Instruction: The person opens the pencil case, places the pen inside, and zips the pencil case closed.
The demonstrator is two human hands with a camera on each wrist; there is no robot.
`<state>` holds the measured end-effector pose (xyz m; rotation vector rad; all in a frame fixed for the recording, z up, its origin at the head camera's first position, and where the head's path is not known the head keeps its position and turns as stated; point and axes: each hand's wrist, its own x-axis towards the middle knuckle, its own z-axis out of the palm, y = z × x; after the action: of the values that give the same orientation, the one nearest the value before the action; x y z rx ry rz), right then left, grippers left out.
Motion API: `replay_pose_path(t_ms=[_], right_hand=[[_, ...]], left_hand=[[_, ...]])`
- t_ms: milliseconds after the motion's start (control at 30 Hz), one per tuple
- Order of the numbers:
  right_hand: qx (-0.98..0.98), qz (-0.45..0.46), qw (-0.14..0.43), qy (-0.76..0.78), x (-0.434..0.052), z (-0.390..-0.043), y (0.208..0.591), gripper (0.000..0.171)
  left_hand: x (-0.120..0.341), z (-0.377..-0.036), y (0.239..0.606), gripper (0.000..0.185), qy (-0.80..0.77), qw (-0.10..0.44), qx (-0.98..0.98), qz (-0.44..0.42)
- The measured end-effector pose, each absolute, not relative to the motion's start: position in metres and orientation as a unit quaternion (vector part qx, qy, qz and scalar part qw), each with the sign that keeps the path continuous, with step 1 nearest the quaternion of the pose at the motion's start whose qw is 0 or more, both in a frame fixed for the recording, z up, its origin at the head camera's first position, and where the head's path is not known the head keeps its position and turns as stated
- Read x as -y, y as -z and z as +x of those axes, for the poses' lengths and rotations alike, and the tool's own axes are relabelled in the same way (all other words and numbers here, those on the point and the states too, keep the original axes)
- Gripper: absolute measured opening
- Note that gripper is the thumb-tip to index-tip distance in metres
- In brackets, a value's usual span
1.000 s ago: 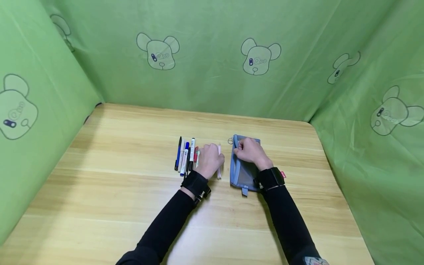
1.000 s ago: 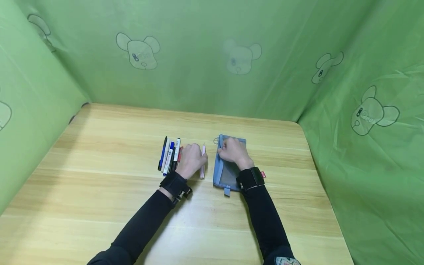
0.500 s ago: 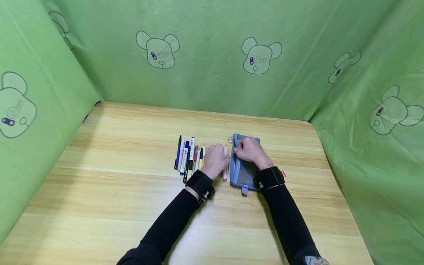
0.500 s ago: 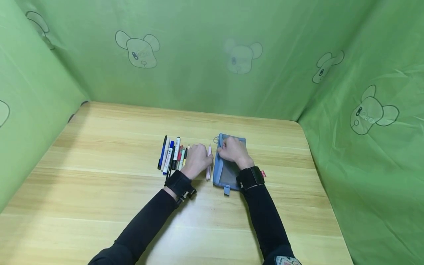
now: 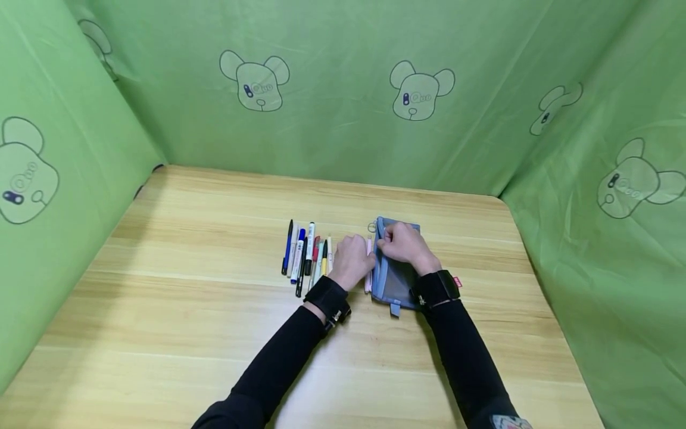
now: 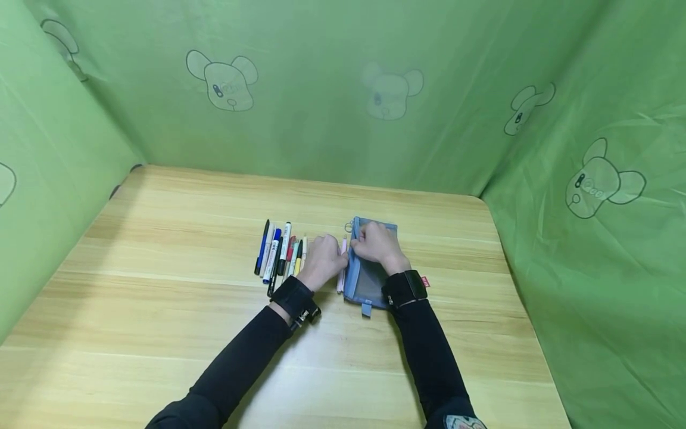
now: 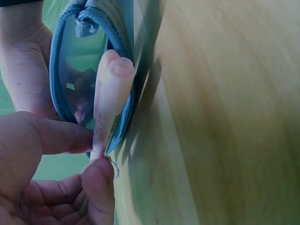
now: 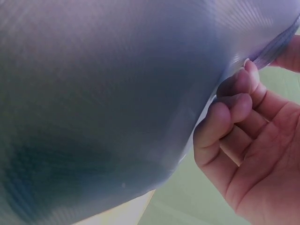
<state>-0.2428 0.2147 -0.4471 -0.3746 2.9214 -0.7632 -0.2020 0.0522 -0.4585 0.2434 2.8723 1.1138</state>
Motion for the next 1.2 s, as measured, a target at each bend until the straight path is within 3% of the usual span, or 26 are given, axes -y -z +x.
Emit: replay_pose_path(t_ms=[600,1200], right_hand=[[-0.958,-0.133,0.038,0.250,-0.213,-0.244,0.450,0.030],[-0.960,-0.137,0.036,0.241,-0.215,-0.243,0.451,0.029]], left_hand=[[-0.060,-0.205,0.466,0.044,-0.343,0.035,-0.935,0.077],[-0.063,-0.207,0.478,0.048,-0.375,-0.001,-0.921,0.105]])
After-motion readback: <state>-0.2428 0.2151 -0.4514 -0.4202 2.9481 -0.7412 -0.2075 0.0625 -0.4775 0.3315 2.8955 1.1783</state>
